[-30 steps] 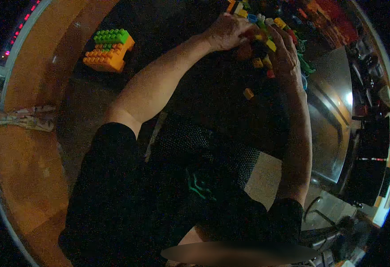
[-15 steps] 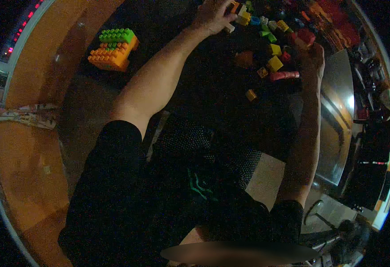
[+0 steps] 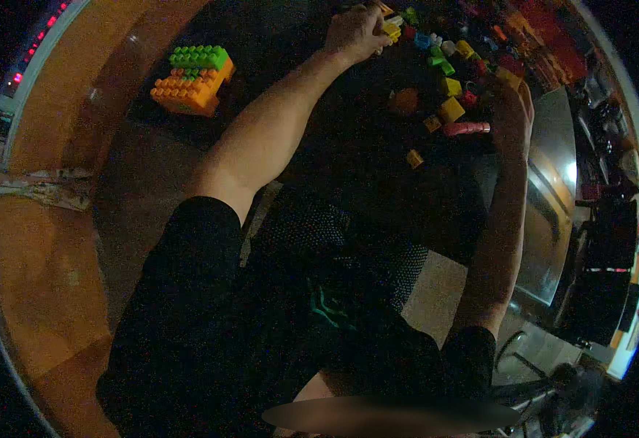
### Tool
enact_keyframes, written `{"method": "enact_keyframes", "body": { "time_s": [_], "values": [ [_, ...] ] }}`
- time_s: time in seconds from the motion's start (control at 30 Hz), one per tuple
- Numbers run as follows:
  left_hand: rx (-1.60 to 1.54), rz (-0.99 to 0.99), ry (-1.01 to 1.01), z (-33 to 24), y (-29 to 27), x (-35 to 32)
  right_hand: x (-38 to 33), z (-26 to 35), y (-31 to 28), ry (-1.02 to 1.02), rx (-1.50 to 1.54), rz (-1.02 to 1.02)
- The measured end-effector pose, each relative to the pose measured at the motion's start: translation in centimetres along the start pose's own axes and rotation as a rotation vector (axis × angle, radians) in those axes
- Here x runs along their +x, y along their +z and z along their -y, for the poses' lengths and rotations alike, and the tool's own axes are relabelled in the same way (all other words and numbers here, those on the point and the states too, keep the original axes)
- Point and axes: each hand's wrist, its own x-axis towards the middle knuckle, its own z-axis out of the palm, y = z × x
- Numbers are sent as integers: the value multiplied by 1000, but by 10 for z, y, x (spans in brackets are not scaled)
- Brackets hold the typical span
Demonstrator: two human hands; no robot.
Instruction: Assembling colorful building blocks on a glass table.
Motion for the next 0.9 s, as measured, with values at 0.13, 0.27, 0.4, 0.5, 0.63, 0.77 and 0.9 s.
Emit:
{"method": "enact_keyframes", "body": {
  "time_s": [0.13,0.27,0.4,0.5,0.63,0.77,0.9],
  "values": [
    [-571,-180,-142,-38,-20,-10,0,8,-14,-177,-538,-35],
    [-1021,-389,-178,-3,2,14,-1,19,0,189,41,-51],
    [-1690,-150,-182,0,10,12,-2,4,-11,28,-143,83],
    [-1879,23,-163,-21,-8,-3,-2,13,-5,157,-70,60],
    [-2015,253,-66,-5,-7,-3,9,-11,-39,-55,-1029,-142],
    [-1916,109,-176,-4,4,5,4,-31,-88,76,-1246,-234],
    [-1783,-77,-388,-7,13,14,-1,-60,-132,257,-1316,-144]
  ]
}}
